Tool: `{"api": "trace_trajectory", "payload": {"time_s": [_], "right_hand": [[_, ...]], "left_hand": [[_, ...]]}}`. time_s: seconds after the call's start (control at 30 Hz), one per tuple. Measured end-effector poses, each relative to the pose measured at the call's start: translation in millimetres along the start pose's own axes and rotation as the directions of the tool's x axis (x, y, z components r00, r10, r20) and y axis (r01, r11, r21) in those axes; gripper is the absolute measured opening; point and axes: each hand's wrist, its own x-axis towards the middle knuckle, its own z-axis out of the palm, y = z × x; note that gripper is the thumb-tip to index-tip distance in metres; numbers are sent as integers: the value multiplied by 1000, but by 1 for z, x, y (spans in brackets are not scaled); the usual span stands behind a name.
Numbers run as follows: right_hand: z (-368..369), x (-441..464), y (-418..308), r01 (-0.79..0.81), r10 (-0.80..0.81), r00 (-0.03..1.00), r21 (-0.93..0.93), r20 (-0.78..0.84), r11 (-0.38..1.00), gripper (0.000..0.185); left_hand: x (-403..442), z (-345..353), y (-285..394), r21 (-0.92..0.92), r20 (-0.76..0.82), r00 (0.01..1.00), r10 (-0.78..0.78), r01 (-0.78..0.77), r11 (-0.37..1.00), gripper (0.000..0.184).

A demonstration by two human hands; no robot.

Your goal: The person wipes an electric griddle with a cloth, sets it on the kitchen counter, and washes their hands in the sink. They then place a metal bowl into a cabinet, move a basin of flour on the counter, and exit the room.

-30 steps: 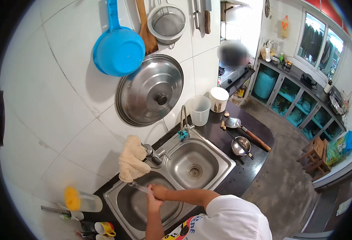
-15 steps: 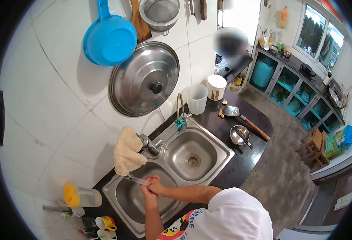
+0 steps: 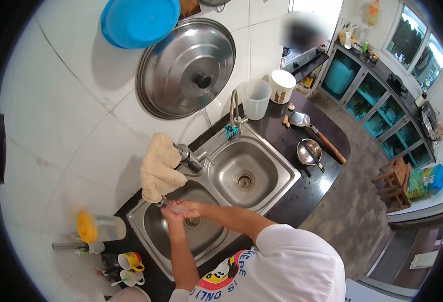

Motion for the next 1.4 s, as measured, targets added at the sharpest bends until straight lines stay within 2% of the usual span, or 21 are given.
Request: {"api": "trace_trajectory", "payload": {"time_s": [0.13,0.23,0.27,0.3,0.33,0.37,0.4,0.43,0.47,0.5,0.53,0.57,0.63,0.73,0.83,0.87,1.0,1.2,1.3,1.4], "right_hand": [[26,29,12,-121,123,991,-43,47,992,25],[41,35,29,-175,175,985,-22,-8,984,30],[45,29,29,-252,266,959,132,-99,959,29],[26,32,37,-233,224,952,-19,-210,972,27],[19,30,46,-211,163,918,-97,-362,973,26],[11,25,50,-202,83,863,-189,-498,961,24],[-1,18,51,-239,51,835,-278,-548,930,23],[-10,8,49,-279,10,807,-367,-590,888,21],[1,-14,43,-282,-49,825,-486,-563,828,21],[26,-41,32,-278,-105,844,-598,-525,752,21],[42,-61,16,-324,-53,882,-684,-468,654,25],[57,-79,3,-351,12,911,-761,-412,545,29],[90,-112,-16,-303,-219,865,-819,-450,487,33],[93,-142,-64,-200,-429,807,-870,-407,450,37],[111,-146,-94,-104,-584,709,-878,-395,468,39],[117,-143,-102,-81,-586,712,-875,-386,477,37],[128,-134,-122,-35,-543,753,-847,-372,531,29],[129,-123,-136,-38,-502,761,-801,-410,598,12],[138,-113,-145,-21,-509,772,-815,-381,579,9],[171,-105,-142,3,-542,773,-853,-330,523,9]], "left_hand": [[6,-8,36,137,-70,955,288,-277,951,27],[-18,-10,54,-6,-23,990,140,-140,990,26],[-6,-38,50,66,7,992,123,-123,990,27],[-10,-49,43,53,13,996,84,-85,995,29],[-11,-65,36,94,115,993,-17,6,996,29],[-10,-76,24,113,100,987,-128,117,987,28],[-6,-87,13,125,88,967,-239,228,966,28],[11,-111,-1,-91,405,763,-504,582,808,26],[23,-131,-12,-153,723,428,-542,865,479,24],[-9,-101,-11,-22,418,693,-588,655,755,24],[-39,-60,-13,220,93,892,-442,414,883,24],[-23,-63,-26,224,55,878,-475,453,863,24],[18,-64,-56,290,32,866,-499,470,834,27],[19,-9,-66,465,5,867,-498,438,769,35],[11,10,-68,513,55,863,-503,408,755,39],[5,12,-67,557,39,865,-501,397,729,50],[-20,-16,-51,565,71,812,-580,446,694,65],[-65,-42,-12,599,131,831,-541,369,711,66],[-87,-43,4,635,8,900,-435,332,698,67],[-113,-39,17,649,-13,934,-356,279,708,66]]}}
